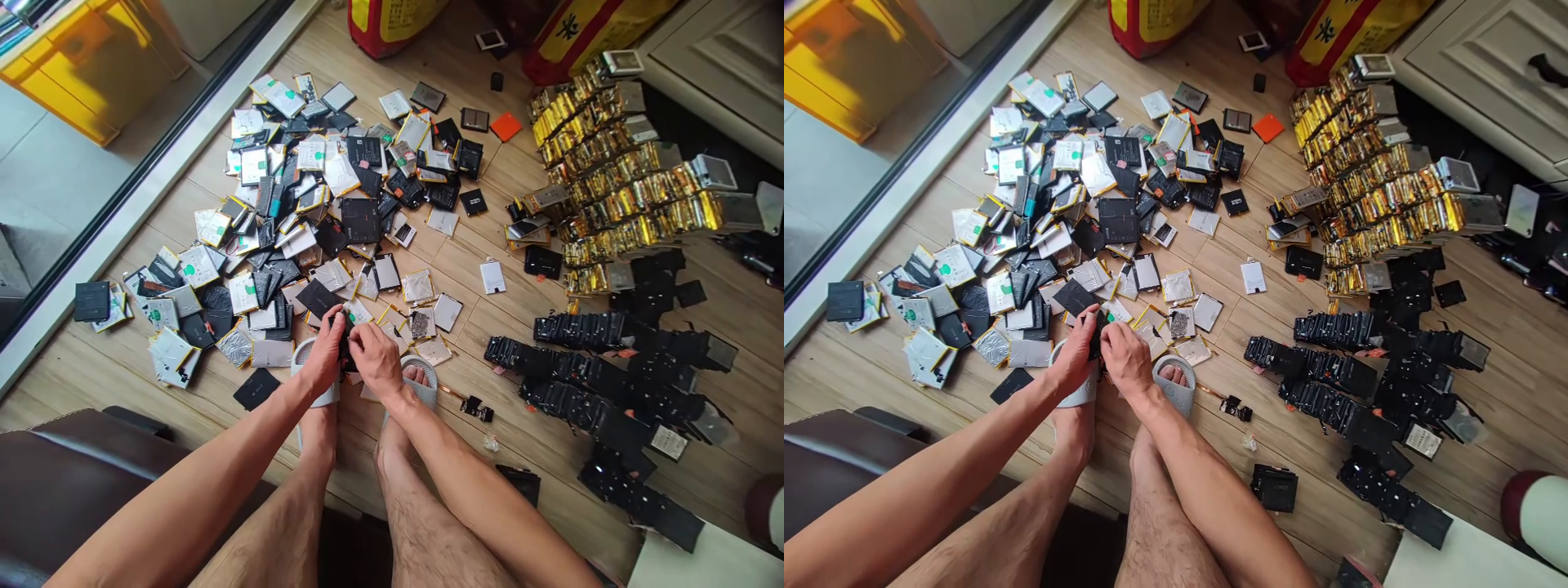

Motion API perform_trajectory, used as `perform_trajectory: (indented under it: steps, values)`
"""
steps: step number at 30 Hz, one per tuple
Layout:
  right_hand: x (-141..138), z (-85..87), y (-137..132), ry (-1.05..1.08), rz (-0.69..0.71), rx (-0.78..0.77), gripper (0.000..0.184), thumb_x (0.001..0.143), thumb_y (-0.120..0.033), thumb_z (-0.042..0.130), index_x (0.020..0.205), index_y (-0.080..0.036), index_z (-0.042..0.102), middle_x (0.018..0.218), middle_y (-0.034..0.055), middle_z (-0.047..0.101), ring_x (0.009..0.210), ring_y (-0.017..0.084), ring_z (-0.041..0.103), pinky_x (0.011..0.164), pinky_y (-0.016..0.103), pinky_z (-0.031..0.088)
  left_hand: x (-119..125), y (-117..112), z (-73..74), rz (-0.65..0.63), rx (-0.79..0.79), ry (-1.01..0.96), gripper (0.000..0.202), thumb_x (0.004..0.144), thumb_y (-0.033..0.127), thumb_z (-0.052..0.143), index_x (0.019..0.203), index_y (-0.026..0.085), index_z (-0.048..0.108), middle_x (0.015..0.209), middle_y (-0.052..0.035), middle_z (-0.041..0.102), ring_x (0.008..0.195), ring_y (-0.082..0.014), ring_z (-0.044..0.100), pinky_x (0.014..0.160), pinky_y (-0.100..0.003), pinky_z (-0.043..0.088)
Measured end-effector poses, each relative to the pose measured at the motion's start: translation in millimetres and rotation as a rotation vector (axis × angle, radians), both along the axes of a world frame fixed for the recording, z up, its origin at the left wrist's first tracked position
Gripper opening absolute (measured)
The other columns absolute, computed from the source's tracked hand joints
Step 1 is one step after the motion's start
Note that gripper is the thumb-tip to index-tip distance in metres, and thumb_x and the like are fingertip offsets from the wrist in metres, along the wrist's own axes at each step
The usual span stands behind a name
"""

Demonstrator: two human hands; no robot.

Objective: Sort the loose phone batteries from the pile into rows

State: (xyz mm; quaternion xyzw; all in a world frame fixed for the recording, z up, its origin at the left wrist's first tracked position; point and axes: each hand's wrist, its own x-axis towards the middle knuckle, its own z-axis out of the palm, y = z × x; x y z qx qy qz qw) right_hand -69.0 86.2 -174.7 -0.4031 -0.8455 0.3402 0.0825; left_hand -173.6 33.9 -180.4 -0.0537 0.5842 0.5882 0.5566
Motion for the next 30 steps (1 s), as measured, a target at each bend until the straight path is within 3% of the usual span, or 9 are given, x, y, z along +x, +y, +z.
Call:
perform_trajectory:
  steps: [4,7,9,10,15,18,20,25,30]
  values:
    - [0,-7.6,-2,0.062,-0.062,-0.111,0.013,0.096,-0.018,0.049,0.088,-0.023,0.059,0.091,0.0041,0.066,0.084,0.020,0.062,0.078,0.031,0.048,2,0,-1.9,-0.054,0.048,-0.068,0.052,0.082,0.045,0.079,0.127,0.024,0.064,0.091,0.0004,0.066,0.074,-0.0132,0.060,0.063,-0.022,0.050]
    - [4,-23.9,7,0.177,-0.215,-0.418,0.004,0.091,-0.021,0.056,0.095,-0.023,0.057,0.086,-0.0009,0.065,0.078,0.017,0.065,0.075,0.028,0.051,2,-1,-4.2,-0.040,0.010,-0.116,0.053,0.072,0.029,0.082,0.121,0.021,0.063,0.089,-0.0005,0.068,0.070,-0.0142,0.062,0.061,-0.024,0.051]
    - [9,-33.7,13,0.210,-0.285,-0.593,0.018,0.089,-0.023,0.058,0.107,-0.023,0.057,0.086,-0.0027,0.065,0.074,0.015,0.065,0.070,0.027,0.053,2,-3,-5.0,-0.064,0.000,-0.130,0.056,0.068,0.023,0.083,0.120,0.021,0.061,0.087,-0.0007,0.068,0.065,-0.0141,0.063,0.059,-0.026,0.053]
    - [12,-36.5,15,0.195,-0.299,-0.608,0.026,0.087,-0.022,0.060,0.112,-0.022,0.057,0.087,-0.0025,0.064,0.074,0.015,0.066,0.070,0.027,0.054,3,-5,-5.2,-0.088,0.003,-0.126,0.056,0.067,0.020,0.082,0.118,0.021,0.060,0.088,-0.0012,0.069,0.064,-0.0140,0.063,0.059,-0.027,0.054]
    - [24,-25.4,18,-0.032,-0.221,-0.277,0.040,0.085,-0.025,0.070,0.124,-0.023,0.065,0.115,0.0080,0.062,0.104,0.023,0.065,0.094,0.037,0.052,6,-7,-5.1,-0.093,-0.020,-0.057,0.052,0.066,0.018,0.081,0.113,0.020,0.060,0.080,0.0008,0.066,0.061,-0.0139,0.063,0.058,-0.027,0.054]
    - [26,-13.4,17,-0.052,-0.165,-0.220,0.042,0.088,-0.030,0.071,0.129,-0.023,0.065,0.126,0.0119,0.062,0.119,0.027,0.061,0.103,0.040,0.048,6,-3,-3.0,-0.056,0.003,-0.039,0.050,0.068,0.022,0.082,0.113,0.021,0.060,0.080,0.0015,0.066,0.060,-0.0123,0.061,0.058,-0.026,0.053]
    - [26,-11.0,15,-0.070,-0.138,-0.266,0.040,0.089,-0.031,0.071,0.127,-0.023,0.065,0.120,0.0102,0.067,0.113,0.026,0.064,0.097,0.037,0.049,5,1,-1.1,-0.045,0.026,-0.023,0.048,0.068,0.024,0.082,0.112,0.020,0.061,0.084,0.0004,0.067,0.065,-0.0123,0.062,0.062,-0.025,0.052]
    - [28,-21.3,16,-0.155,-0.143,-0.371,0.014,0.092,-0.029,0.067,0.103,-0.021,0.070,0.087,0.0036,0.070,0.083,0.021,0.065,0.076,0.030,0.047,6,2,-1.8,-0.099,0.017,0.019,0.049,0.070,0.026,0.081,0.115,0.020,0.061,0.092,-0.0011,0.068,0.072,-0.0127,0.062,0.066,-0.024,0.051]
    - [28,-17.6,13,-0.104,-0.240,-0.281,0.016,0.094,-0.025,0.060,0.103,-0.023,0.073,0.089,0.0036,0.072,0.080,0.020,0.065,0.076,0.029,0.048,5,-2,-4.4,-0.091,-0.033,0.189,0.052,0.079,0.033,0.078,0.128,0.025,0.060,0.097,-0.0005,0.064,0.079,-0.0134,0.060,0.068,-0.022,0.050]
